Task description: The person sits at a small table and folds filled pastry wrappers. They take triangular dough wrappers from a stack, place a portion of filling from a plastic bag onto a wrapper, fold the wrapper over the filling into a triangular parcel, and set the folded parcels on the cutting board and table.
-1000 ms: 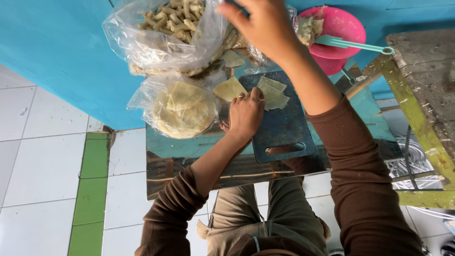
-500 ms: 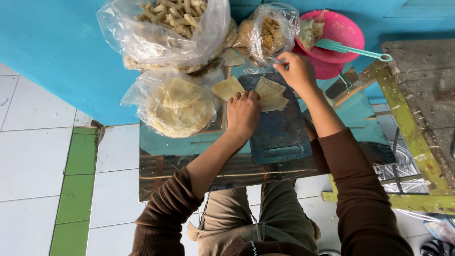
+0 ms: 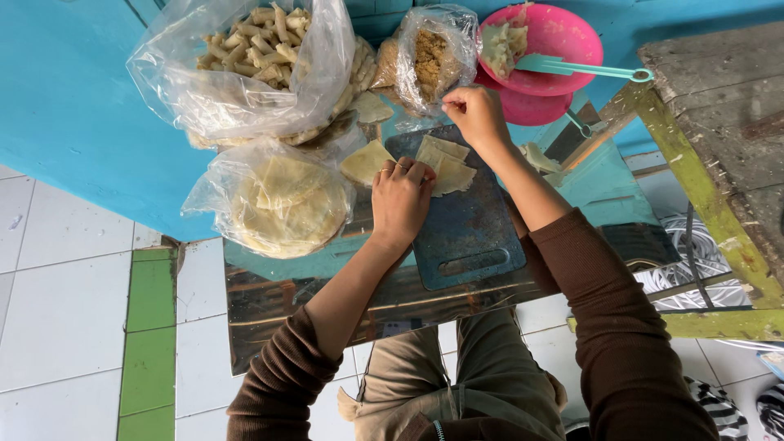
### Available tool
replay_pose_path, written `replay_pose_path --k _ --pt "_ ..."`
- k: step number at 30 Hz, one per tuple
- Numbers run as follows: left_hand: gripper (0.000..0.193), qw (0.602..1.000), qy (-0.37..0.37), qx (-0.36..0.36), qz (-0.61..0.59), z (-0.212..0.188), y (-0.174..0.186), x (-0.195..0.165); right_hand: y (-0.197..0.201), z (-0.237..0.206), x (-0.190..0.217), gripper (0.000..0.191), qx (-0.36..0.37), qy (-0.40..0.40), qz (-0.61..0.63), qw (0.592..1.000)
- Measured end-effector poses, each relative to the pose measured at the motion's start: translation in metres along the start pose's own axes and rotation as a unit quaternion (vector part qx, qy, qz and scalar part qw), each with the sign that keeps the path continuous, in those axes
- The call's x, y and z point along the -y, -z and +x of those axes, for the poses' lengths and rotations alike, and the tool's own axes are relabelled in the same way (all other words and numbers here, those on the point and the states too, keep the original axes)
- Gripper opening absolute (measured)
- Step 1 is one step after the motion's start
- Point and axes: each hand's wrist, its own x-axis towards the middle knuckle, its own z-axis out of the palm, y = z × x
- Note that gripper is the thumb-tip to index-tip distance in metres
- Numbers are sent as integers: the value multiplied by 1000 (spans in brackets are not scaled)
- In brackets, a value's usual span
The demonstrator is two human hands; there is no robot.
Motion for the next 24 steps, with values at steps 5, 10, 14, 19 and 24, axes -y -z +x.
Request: replay_pose_path --k 5,10,14,19,24 --pt "9 1000 4 -4 -12 1 3 0 3 2 -8 15 -19 -35 61 997" --pt "16 1000 23 8 5 1 0 5 8 2 -11 15 -22 -64 89 994" --pt "26 999 44 21 18 3 1 5 25 -12 -18 16 27 -157 144 977" --pt "43 994 78 71 -3 3 -1 -3 56 -59 -26 20 111 -203 233 944" --pt "53 997 56 47 6 0 -3 -4 63 -92 -37 21 195 -265 150 932"
